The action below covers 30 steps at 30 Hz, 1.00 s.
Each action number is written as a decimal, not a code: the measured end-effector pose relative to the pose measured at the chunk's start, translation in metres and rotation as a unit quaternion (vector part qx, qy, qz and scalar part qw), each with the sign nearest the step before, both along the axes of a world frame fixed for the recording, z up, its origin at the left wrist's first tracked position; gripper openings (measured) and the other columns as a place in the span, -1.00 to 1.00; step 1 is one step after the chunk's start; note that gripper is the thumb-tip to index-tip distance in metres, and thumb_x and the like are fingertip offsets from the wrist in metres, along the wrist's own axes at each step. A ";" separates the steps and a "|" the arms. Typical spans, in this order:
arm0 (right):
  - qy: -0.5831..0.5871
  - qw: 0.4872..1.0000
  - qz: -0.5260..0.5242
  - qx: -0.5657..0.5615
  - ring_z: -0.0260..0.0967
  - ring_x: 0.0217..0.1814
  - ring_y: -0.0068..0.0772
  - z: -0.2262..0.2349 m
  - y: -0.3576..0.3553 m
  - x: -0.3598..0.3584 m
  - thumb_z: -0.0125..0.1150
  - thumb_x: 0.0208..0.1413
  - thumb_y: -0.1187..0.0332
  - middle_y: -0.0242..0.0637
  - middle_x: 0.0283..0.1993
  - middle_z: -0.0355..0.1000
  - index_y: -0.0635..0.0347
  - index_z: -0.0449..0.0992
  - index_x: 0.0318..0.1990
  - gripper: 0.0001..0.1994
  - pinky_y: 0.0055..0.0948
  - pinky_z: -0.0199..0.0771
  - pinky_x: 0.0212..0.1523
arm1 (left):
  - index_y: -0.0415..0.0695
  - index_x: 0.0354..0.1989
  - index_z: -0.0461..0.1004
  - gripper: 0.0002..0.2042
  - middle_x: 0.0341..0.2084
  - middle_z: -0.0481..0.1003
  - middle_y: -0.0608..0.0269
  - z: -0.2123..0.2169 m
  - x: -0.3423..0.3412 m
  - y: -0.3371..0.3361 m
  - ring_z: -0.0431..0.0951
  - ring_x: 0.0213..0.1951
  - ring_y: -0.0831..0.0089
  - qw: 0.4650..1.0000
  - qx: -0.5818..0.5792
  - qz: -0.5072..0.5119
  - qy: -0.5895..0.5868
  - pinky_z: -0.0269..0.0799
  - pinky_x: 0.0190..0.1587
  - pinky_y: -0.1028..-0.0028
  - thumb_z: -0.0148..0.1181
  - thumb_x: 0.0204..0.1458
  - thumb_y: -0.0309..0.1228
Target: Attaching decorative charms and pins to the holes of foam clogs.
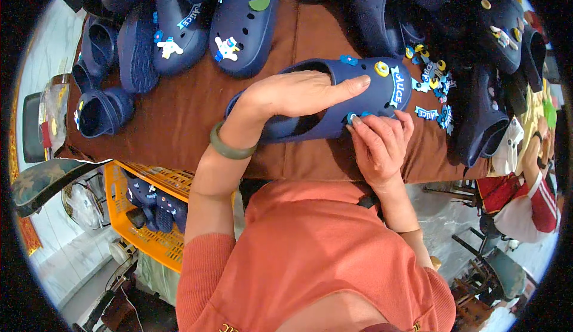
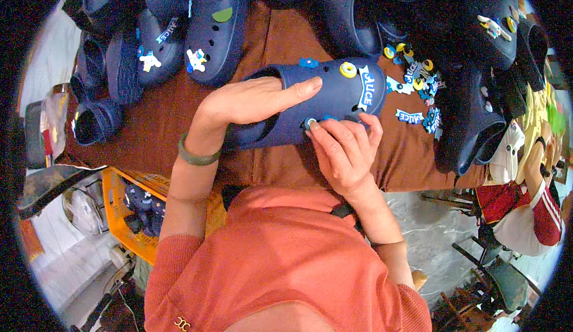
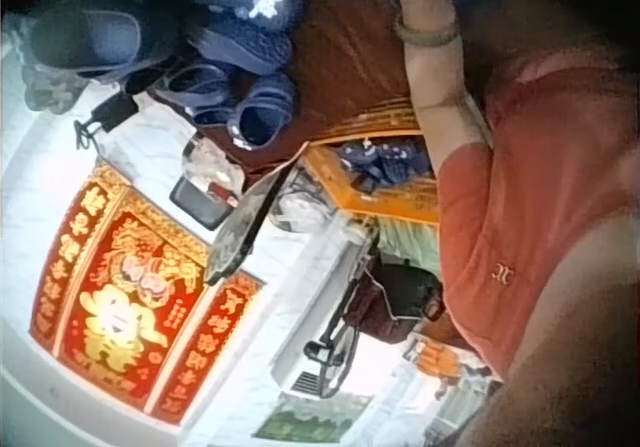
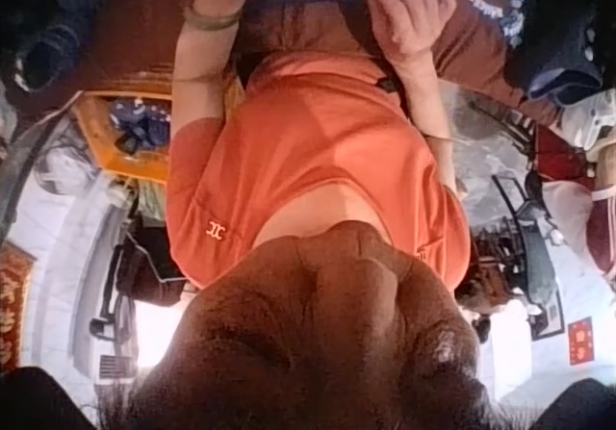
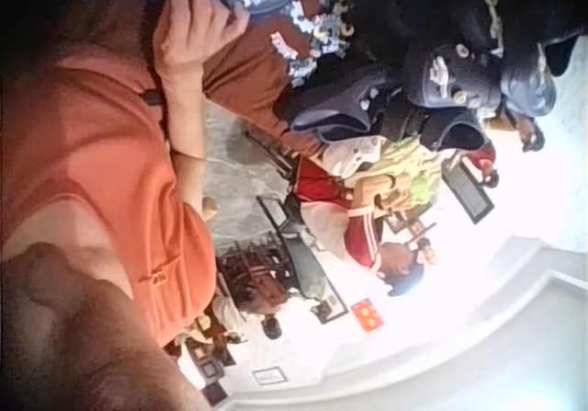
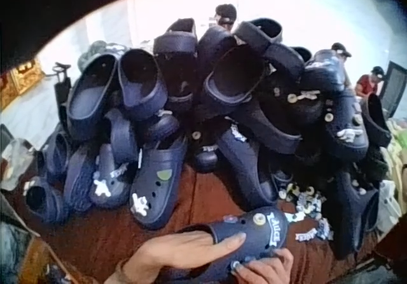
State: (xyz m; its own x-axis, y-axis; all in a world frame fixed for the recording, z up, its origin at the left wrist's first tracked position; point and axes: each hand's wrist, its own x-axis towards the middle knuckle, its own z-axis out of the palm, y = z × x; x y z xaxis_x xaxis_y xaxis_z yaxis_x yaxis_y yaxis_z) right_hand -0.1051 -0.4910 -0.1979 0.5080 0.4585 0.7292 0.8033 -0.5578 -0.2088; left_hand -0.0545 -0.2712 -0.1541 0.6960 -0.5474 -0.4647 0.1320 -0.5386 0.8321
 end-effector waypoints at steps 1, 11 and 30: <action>-0.002 1.000 -0.009 -0.008 0.40 -0.28 -0.43 -0.001 0.001 -0.001 0.40 -0.13 0.48 -0.45 -0.20 0.47 0.05 0.59 -0.15 -0.69 -0.12 0.21 0.13 | -0.32 0.00 0.49 -0.27 -0.08 0.54 -0.02 -0.001 0.000 0.001 0.50 -0.01 0.27 1.000 -0.006 -0.005 -0.010 0.31 0.15 0.36 -0.32 0.29 0.19; 0.060 0.989 -0.048 -0.124 0.33 -0.03 -0.24 0.018 0.008 -0.025 0.30 -0.06 0.53 -0.33 -0.05 0.43 0.10 0.55 0.02 -0.60 0.02 0.11 0.23 | -0.26 0.18 0.35 -0.41 0.02 0.48 -0.17 -0.010 -0.001 0.004 0.46 0.12 0.15 0.983 -0.008 -0.084 -0.164 0.26 0.23 0.31 -0.39 0.37 0.02; 0.183 0.979 -0.051 -0.071 0.41 -0.02 0.00 0.075 -0.024 0.074 0.25 0.10 0.42 -0.07 -0.12 0.48 0.30 0.59 -0.22 -0.85 -0.20 0.40 0.01 | -0.18 0.16 0.41 -0.40 0.02 0.50 0.08 -0.004 -0.003 -0.003 0.45 0.05 0.27 0.995 -0.092 0.008 -0.045 0.30 0.18 0.35 -0.04 0.21 0.10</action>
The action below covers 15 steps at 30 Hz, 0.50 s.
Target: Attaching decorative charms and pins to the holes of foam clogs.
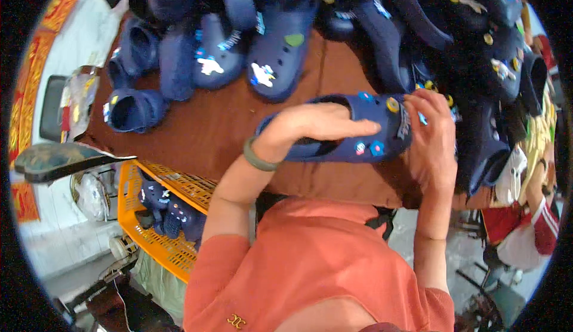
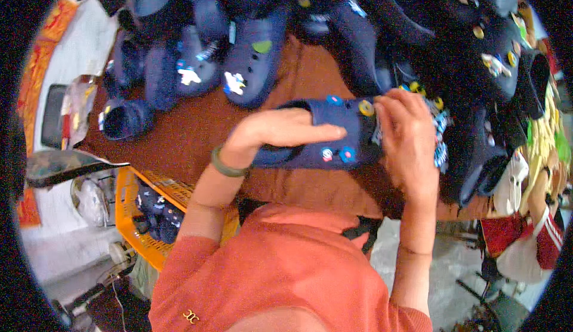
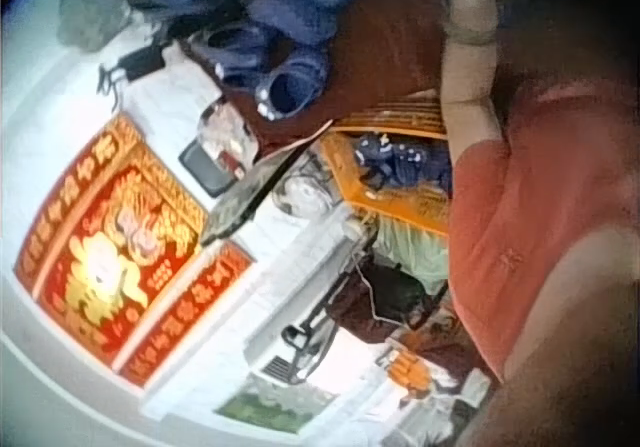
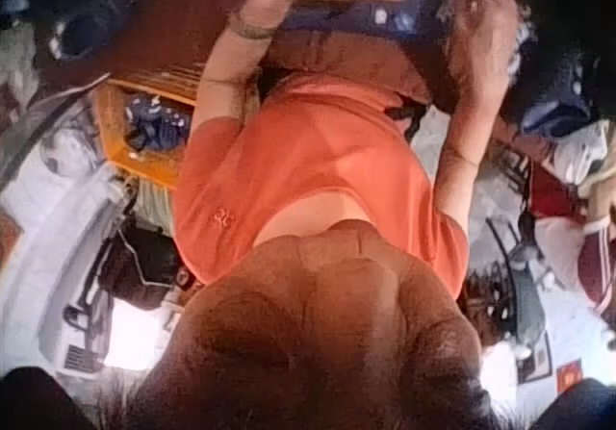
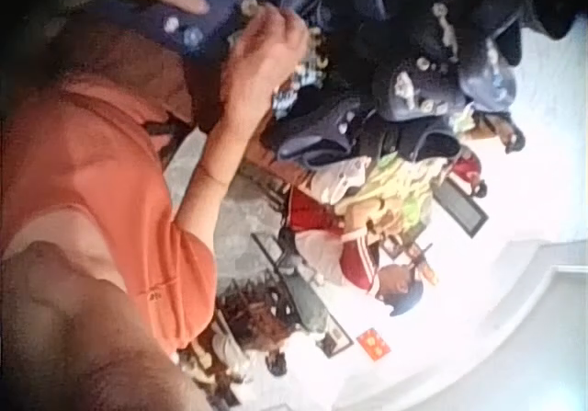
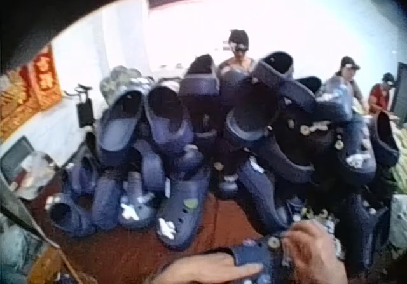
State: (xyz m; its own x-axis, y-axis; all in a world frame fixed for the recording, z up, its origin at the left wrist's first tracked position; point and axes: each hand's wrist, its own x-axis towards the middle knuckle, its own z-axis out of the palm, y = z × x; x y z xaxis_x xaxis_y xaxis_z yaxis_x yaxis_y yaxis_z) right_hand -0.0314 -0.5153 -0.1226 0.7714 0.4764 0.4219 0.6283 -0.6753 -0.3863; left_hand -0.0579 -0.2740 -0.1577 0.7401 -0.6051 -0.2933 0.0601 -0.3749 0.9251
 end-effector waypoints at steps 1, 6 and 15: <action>-0.045 0.999 -0.015 -0.026 0.41 -0.01 0.02 -0.004 0.000 0.017 0.23 0.11 0.43 -0.04 -0.10 0.48 0.31 0.59 -0.20 -0.84 -0.20 0.41 0.01 | -0.24 0.13 0.43 -0.34 0.02 0.51 -0.04 0.001 0.000 0.001 0.46 0.08 0.16 1.000 0.000 0.003 -0.002 0.28 0.18 0.31 -0.06 0.18 0.16; 0.111 0.993 -0.008 0.040 0.39 0.09 0.03 -0.049 -0.002 0.054 0.11 0.24 0.34 0.02 -0.03 0.48 0.40 0.54 -0.09 -0.74 -0.27 0.33 0.13 | -0.14 0.24 0.36 -0.43 0.09 0.48 0.21 -0.001 0.001 -0.001 0.43 0.09 0.39 0.998 -0.007 0.010 0.066 0.26 0.22 0.38 0.11 0.19 0.00; 0.113 0.987 -0.003 0.117 0.38 0.11 0.02 -0.097 -0.019 0.071 0.06 0.27 0.29 0.04 0.02 0.47 0.38 0.54 -0.09 -0.71 -0.22 0.33 0.15 | -0.24 0.10 0.48 -0.27 0.05 0.52 0.06 0.025 -0.014 -0.007 0.46 0.09 0.25 0.988 0.136 0.059 0.045 0.29 0.18 0.36 0.05 0.08 0.25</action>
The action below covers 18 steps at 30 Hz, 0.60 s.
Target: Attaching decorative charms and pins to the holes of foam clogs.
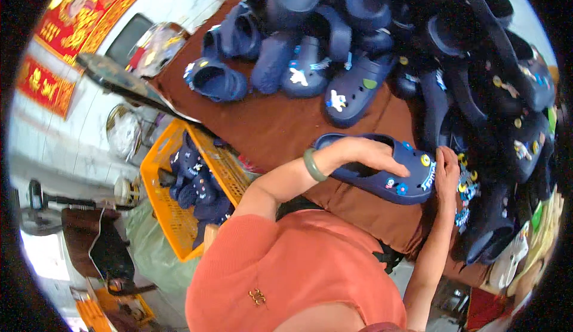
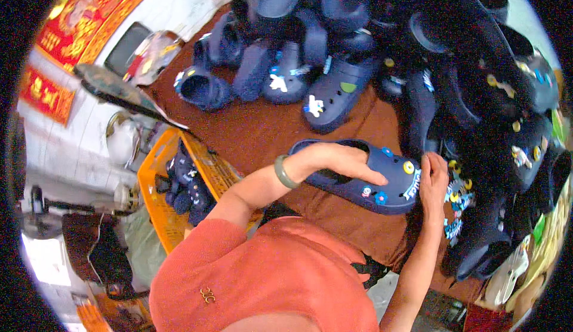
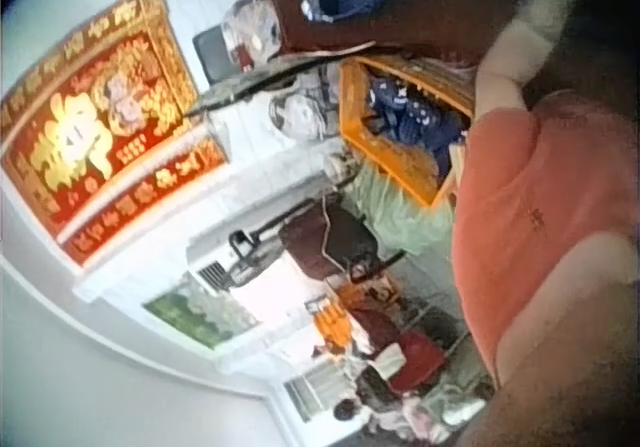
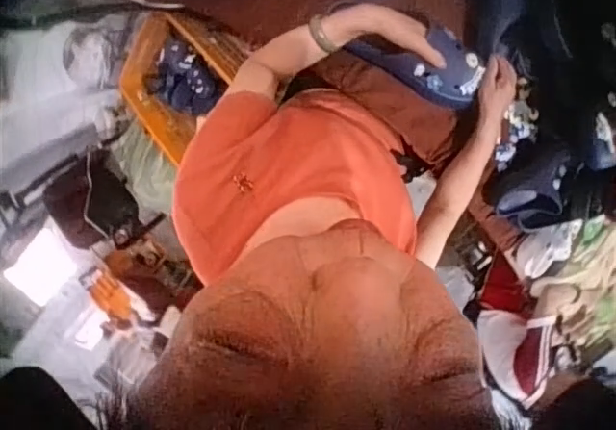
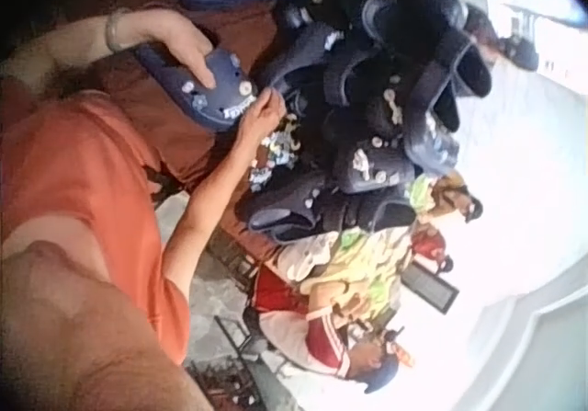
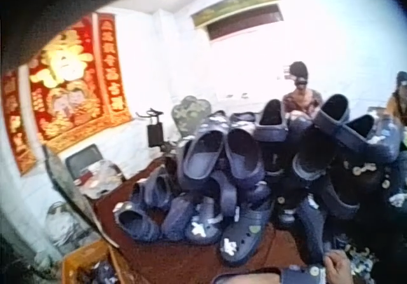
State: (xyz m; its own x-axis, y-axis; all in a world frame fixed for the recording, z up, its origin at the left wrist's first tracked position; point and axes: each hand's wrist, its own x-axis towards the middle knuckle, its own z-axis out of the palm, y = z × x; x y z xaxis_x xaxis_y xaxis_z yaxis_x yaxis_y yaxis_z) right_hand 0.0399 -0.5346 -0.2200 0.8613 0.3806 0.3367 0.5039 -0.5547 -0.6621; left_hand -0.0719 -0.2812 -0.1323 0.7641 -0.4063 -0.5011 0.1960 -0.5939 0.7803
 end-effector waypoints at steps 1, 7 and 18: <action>-0.010 1.000 0.009 -0.006 0.38 0.12 0.03 -0.002 0.000 0.002 0.05 0.28 0.28 0.04 0.02 0.46 0.37 0.53 -0.08 -0.70 -0.22 0.32 0.16 | -0.26 0.07 0.50 -0.24 0.03 0.52 0.02 0.000 -0.004 -0.004 0.47 0.09 0.21 0.999 0.018 0.022 -0.021 0.30 0.17 0.35 0.05 0.05 0.28; -0.055 0.998 0.016 0.032 0.37 0.10 0.02 -0.008 0.001 0.004 0.02 0.29 0.34 0.03 0.01 0.46 0.39 0.52 -0.08 -0.73 -0.22 0.30 0.17 | -0.42 -0.24 0.57 -0.21 -0.26 0.57 -0.25 -0.022 -0.031 -0.021 0.59 -0.16 -0.07 0.983 0.056 0.139 -0.106 0.44 -0.08 0.15 0.04 0.02 0.30; -0.099 0.995 0.004 0.022 0.36 0.08 -0.07 -0.015 -0.003 0.013 0.07 0.26 0.37 -0.05 -0.01 0.45 0.38 0.53 -0.07 -0.76 -0.24 0.29 0.15 | -0.23 -0.42 0.58 -0.76 -0.50 0.59 0.30 -0.020 -0.078 0.054 0.53 -0.40 0.62 0.728 -0.211 0.486 -0.435 0.47 -0.28 0.50 0.14 0.22 -0.35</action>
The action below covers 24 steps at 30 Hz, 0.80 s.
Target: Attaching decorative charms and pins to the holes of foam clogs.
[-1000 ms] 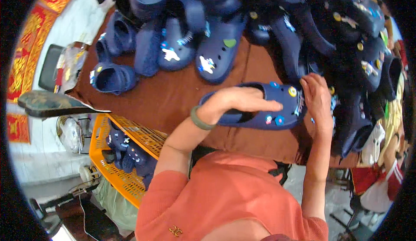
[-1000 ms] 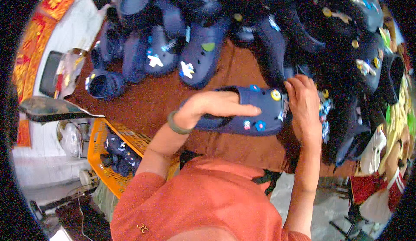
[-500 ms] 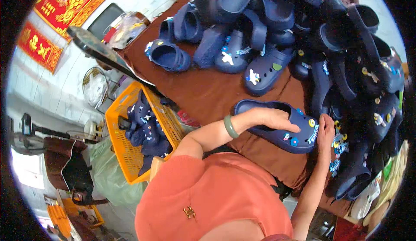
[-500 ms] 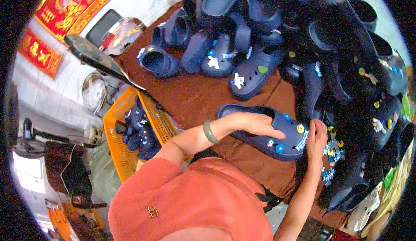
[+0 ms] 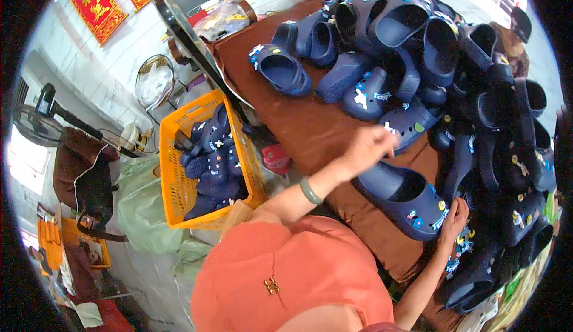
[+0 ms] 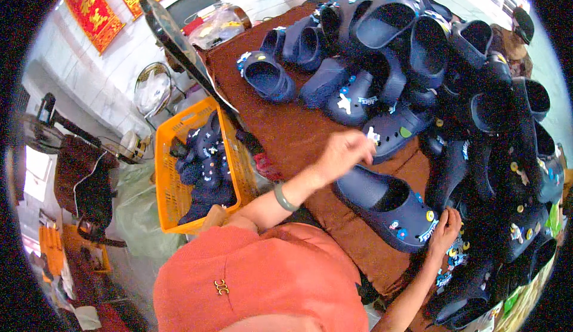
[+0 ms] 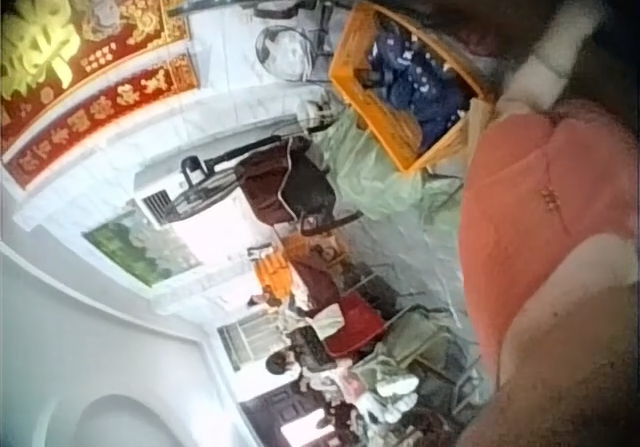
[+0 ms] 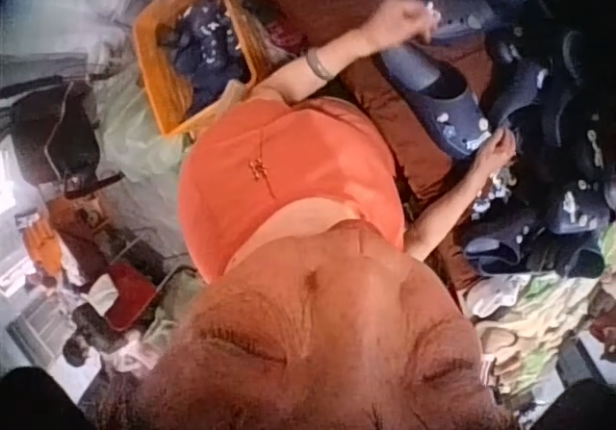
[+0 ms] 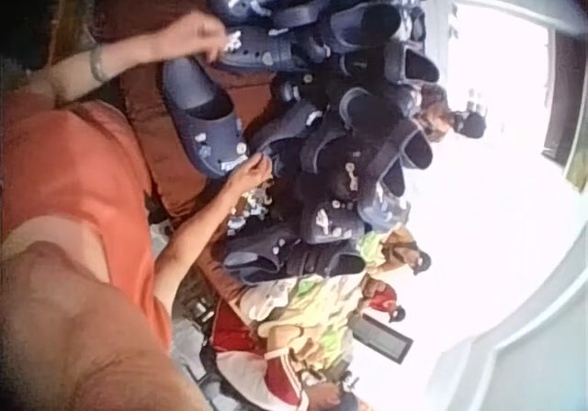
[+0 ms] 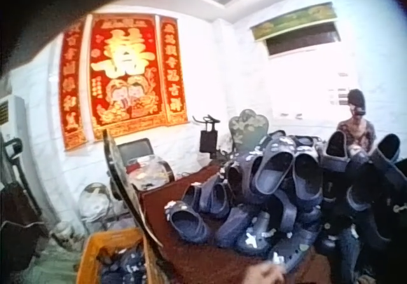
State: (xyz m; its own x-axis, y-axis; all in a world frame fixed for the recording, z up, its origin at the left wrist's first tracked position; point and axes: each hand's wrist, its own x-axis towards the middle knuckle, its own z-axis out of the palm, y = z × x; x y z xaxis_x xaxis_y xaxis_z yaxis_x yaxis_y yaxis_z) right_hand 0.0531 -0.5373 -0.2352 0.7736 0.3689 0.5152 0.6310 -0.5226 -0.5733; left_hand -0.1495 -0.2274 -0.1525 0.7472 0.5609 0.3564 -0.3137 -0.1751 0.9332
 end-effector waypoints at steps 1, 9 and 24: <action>0.004 1.000 -0.002 0.002 0.35 0.09 -0.07 0.004 0.000 -0.001 0.07 0.27 0.36 -0.07 -0.02 0.45 0.34 0.53 -0.04 -0.75 -0.25 0.27 0.18 | -0.23 -0.37 0.57 -0.79 -0.46 0.58 0.31 0.000 0.000 0.024 0.53 -0.36 0.63 0.996 0.033 0.060 -0.059 0.46 -0.25 0.53 0.14 0.22 -0.36; 0.193 0.975 0.004 -0.108 0.37 -0.38 -0.33 0.048 -0.029 -0.019 0.16 0.25 0.18 -0.12 -0.40 0.49 0.44 0.49 -0.19 -0.63 -0.33 0.37 -0.28 | -0.24 0.18 0.29 -0.33 0.14 0.23 -0.18 -0.044 -0.029 0.177 0.09 0.27 -0.12 0.737 0.279 0.600 0.138 0.05 0.24 -0.10 0.40 -0.13 -0.30; 0.323 0.926 0.129 -0.148 0.42 0.04 -0.18 0.050 -0.022 -0.024 0.41 -0.19 0.20 -0.06 0.01 0.46 0.45 0.38 0.13 -0.30 -0.32 0.35 0.13 | -0.18 0.16 0.30 -0.36 0.26 0.17 -0.11 -0.058 -0.076 0.202 -0.04 0.37 -0.05 0.705 0.241 0.561 0.361 -0.20 0.29 -0.14 0.38 -0.16 -0.39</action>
